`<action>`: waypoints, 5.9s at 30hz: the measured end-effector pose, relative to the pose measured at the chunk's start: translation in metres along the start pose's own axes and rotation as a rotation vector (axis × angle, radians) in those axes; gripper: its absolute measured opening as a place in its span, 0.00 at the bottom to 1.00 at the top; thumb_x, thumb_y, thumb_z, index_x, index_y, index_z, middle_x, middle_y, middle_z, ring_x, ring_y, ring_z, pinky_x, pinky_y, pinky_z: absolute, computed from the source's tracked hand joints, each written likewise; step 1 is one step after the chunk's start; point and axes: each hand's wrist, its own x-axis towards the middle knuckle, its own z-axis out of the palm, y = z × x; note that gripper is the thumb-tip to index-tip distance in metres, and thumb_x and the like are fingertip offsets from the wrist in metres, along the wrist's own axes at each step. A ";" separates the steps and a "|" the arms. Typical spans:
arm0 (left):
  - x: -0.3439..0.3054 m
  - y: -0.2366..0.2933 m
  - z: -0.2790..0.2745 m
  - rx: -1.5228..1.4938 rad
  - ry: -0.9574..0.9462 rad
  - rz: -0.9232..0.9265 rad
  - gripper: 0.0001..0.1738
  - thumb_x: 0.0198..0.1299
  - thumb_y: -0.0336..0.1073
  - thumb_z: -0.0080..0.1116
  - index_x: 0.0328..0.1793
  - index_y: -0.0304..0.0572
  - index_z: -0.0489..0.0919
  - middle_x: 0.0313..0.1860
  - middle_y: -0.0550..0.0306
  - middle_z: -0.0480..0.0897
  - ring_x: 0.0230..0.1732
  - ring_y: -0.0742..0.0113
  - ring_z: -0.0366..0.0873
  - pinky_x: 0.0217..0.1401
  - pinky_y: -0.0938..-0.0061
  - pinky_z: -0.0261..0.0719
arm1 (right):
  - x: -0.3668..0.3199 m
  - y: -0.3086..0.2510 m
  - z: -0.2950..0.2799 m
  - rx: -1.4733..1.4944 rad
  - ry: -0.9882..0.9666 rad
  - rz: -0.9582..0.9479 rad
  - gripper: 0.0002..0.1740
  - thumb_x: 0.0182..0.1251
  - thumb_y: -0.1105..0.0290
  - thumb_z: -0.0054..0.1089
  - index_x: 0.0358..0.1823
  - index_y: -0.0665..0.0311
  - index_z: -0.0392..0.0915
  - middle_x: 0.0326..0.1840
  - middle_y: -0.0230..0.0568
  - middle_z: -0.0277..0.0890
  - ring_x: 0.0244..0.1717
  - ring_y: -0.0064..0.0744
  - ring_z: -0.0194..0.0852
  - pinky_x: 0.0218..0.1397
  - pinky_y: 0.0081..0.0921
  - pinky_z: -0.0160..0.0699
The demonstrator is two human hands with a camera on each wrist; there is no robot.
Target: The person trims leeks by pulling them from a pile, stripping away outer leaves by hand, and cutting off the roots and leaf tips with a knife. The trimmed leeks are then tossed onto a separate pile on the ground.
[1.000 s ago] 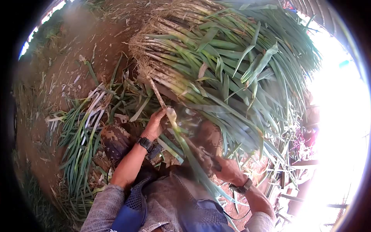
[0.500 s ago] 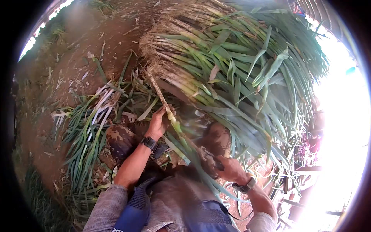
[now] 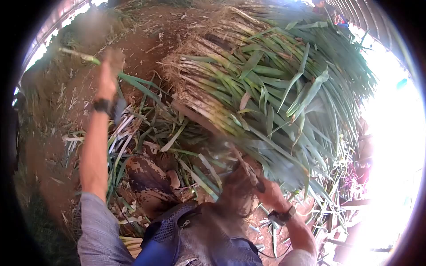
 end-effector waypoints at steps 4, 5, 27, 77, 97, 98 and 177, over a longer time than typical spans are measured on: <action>-0.119 -0.099 0.049 -0.028 -0.273 -0.631 0.16 0.72 0.46 0.52 0.51 0.44 0.80 0.48 0.51 0.86 0.48 0.58 0.85 0.53 0.58 0.83 | 0.031 -0.006 -0.008 -0.078 0.051 -0.062 0.22 0.61 0.56 0.65 0.50 0.62 0.78 0.36 0.57 0.81 0.40 0.62 0.80 0.42 0.50 0.77; -0.148 -0.121 0.061 -0.004 -0.264 -0.677 0.14 0.71 0.44 0.53 0.51 0.42 0.80 0.46 0.50 0.86 0.48 0.59 0.85 0.51 0.59 0.85 | 0.039 -0.010 -0.015 -0.149 0.015 -0.012 0.22 0.60 0.55 0.64 0.50 0.62 0.78 0.37 0.58 0.81 0.41 0.62 0.80 0.43 0.51 0.77; -0.242 -0.277 0.142 -0.312 -0.076 -0.940 0.13 0.69 0.39 0.54 0.54 0.41 0.77 0.29 0.59 0.80 0.26 0.66 0.79 0.23 0.64 0.79 | 0.018 -0.005 -0.034 -0.087 -0.047 0.080 0.19 0.59 0.59 0.70 0.36 0.66 0.74 0.23 0.45 0.72 0.24 0.39 0.66 0.30 0.40 0.67; -0.227 -0.164 0.121 -0.531 -0.142 -0.707 0.19 0.61 0.43 0.68 0.49 0.37 0.80 0.34 0.56 0.83 0.28 0.63 0.84 0.24 0.69 0.84 | 0.028 -0.037 -0.102 -0.023 -0.011 -0.067 0.22 0.59 0.60 0.70 0.45 0.69 0.75 0.24 0.34 0.65 0.29 0.24 0.60 0.33 0.30 0.64; -0.225 -0.157 0.069 -0.600 -0.217 -0.722 0.13 0.69 0.42 0.59 0.51 0.42 0.79 0.40 0.59 0.82 0.37 0.62 0.84 0.34 0.61 0.87 | 0.008 -0.049 -0.089 -0.156 -0.069 -0.132 0.23 0.59 0.64 0.71 0.52 0.68 0.77 0.25 0.35 0.69 0.27 0.23 0.63 0.33 0.28 0.69; -0.226 -0.161 0.066 -0.599 -0.217 -0.718 0.13 0.69 0.42 0.59 0.51 0.42 0.79 0.40 0.59 0.82 0.37 0.62 0.84 0.34 0.61 0.87 | 0.009 -0.050 -0.088 -0.155 -0.069 -0.136 0.23 0.59 0.64 0.71 0.52 0.68 0.77 0.25 0.35 0.69 0.27 0.23 0.63 0.33 0.28 0.69; -0.268 -0.183 0.067 -0.393 -0.179 -0.811 0.26 0.69 0.56 0.54 0.55 0.40 0.81 0.44 0.54 0.86 0.42 0.64 0.87 0.35 0.69 0.88 | -0.019 -0.029 -0.029 -0.269 0.004 -0.107 0.14 0.59 0.62 0.64 0.44 0.60 0.78 0.28 0.52 0.80 0.31 0.59 0.78 0.35 0.48 0.75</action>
